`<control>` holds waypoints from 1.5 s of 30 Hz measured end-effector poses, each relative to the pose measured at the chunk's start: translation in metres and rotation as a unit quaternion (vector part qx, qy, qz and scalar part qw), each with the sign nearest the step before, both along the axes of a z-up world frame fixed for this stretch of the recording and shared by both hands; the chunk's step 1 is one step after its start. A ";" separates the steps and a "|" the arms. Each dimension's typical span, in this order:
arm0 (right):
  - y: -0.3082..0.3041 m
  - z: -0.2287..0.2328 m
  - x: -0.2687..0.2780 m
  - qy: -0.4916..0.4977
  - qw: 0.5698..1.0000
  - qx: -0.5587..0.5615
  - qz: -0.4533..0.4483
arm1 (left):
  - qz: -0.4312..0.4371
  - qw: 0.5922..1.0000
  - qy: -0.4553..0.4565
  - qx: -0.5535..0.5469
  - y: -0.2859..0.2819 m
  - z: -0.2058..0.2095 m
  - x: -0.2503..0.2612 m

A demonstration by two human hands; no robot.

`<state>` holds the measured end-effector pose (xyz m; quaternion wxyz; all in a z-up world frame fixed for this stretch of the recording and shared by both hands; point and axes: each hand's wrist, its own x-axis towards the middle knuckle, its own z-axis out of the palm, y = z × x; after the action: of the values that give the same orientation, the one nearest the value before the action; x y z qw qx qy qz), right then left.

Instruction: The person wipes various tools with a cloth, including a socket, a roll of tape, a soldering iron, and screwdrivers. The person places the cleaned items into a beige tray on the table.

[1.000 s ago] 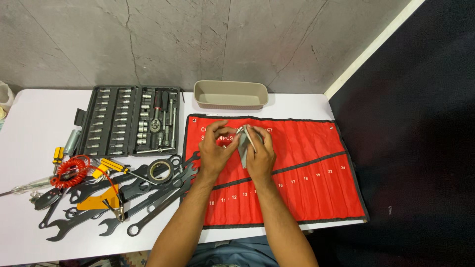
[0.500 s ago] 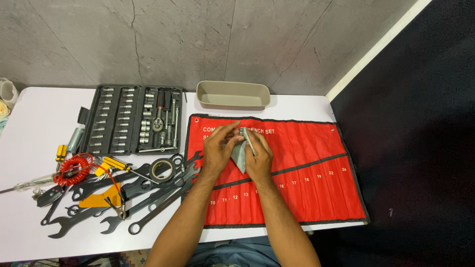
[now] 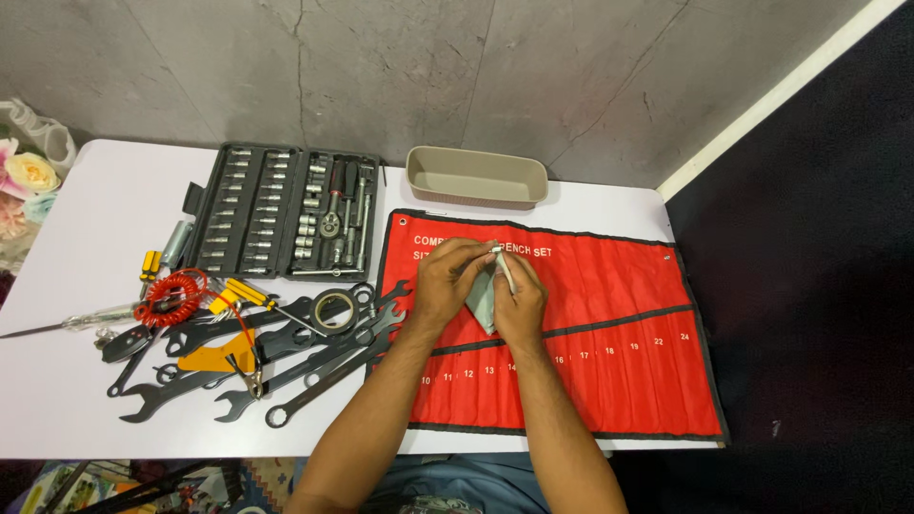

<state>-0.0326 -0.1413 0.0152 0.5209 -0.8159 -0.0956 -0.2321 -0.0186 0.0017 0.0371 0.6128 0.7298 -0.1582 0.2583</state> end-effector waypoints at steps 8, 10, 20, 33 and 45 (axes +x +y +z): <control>0.002 0.005 -0.005 -0.035 0.999 -0.004 0.011 | 0.131 0.969 0.172 -0.119 0.019 0.017 0.011; -0.001 0.005 -0.004 -0.033 0.999 -0.005 0.005 | 0.115 0.958 0.223 -0.138 0.026 0.025 0.014; -0.002 0.009 -0.004 -0.045 0.999 -0.015 0.005 | 0.184 0.973 0.136 0.024 0.094 0.048 -0.004; 0.000 0.010 -0.005 -0.040 0.999 -0.029 0.010 | 0.251 0.887 0.177 0.344 0.230 0.049 0.046; -0.002 0.007 -0.003 -0.026 0.999 -0.033 -0.002 | 0.187 0.824 0.148 0.515 0.245 0.010 0.070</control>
<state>-0.0357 -0.1431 0.0226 0.4907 -0.8263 -0.1154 -0.2511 0.0513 0.2466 0.0467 0.1042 0.9843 -0.0358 0.1377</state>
